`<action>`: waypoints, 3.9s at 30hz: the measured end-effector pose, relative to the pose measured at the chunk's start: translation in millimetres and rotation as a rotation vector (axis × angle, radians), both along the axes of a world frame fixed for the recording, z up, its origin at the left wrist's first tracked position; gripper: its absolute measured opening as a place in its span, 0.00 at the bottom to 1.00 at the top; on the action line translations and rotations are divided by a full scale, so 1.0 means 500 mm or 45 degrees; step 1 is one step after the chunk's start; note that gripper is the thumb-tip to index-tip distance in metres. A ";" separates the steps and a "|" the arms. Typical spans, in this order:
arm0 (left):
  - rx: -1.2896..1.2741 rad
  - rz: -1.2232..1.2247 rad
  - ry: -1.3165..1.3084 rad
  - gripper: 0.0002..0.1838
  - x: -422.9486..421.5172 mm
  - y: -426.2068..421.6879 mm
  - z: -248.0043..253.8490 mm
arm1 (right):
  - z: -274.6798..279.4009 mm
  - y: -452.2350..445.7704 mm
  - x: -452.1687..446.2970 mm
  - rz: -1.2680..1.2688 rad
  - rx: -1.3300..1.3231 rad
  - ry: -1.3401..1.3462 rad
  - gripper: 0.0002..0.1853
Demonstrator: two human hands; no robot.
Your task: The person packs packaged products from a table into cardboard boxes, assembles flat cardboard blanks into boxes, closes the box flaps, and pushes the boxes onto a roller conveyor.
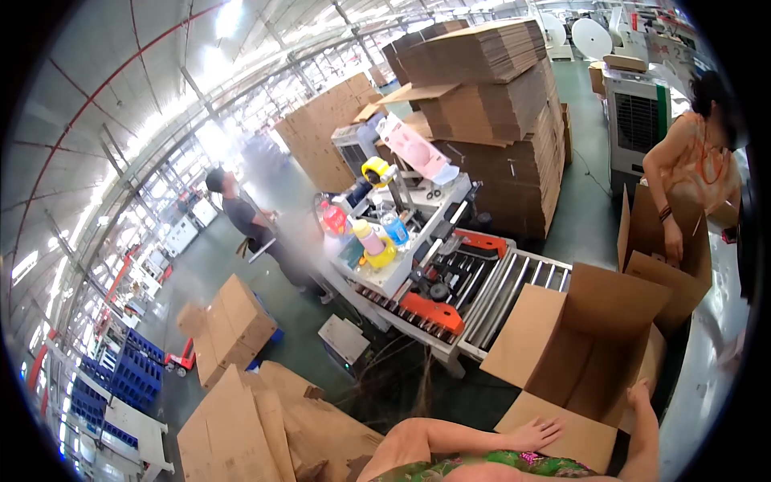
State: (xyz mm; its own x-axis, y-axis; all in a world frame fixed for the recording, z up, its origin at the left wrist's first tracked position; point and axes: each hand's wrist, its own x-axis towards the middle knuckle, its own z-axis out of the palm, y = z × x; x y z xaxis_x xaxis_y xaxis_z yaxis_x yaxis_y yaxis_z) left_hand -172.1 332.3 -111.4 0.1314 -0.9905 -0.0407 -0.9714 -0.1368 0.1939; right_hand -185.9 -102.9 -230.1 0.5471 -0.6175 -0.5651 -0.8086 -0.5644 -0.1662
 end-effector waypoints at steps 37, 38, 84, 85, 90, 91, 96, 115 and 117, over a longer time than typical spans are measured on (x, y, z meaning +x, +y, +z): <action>-0.251 -0.109 0.018 0.26 0.315 -0.150 0.135 | 0.052 0.010 -0.026 0.037 0.063 -0.225 0.49; -0.389 0.029 -0.019 0.29 0.352 -0.183 0.201 | 0.059 0.015 -0.018 0.042 0.056 -0.237 0.49; -1.868 -0.208 -0.891 0.11 0.284 0.161 1.003 | 0.097 0.057 0.060 0.019 -0.098 -0.014 0.38; -1.849 -0.199 -0.945 0.11 0.281 0.163 1.004 | 0.070 0.042 0.056 0.077 -0.132 -0.019 0.39; -1.751 -0.243 -1.066 0.11 0.249 0.152 1.018 | 0.013 0.020 0.050 0.085 -0.102 -0.132 0.36; -1.740 -0.226 -1.089 0.11 0.243 0.161 1.016 | 0.002 0.014 0.053 0.073 -0.108 -0.153 0.35; -1.717 -0.061 -1.309 0.12 0.215 0.157 0.988 | 0.070 0.025 0.070 0.064 -0.036 -0.072 0.37; -1.696 -0.201 -1.494 0.21 0.247 0.027 0.989 | 0.092 0.046 0.070 -0.017 -0.015 0.012 0.45; -1.708 -0.100 -1.442 0.23 0.242 0.005 0.993 | 0.087 0.046 0.068 0.008 -0.034 -0.001 0.47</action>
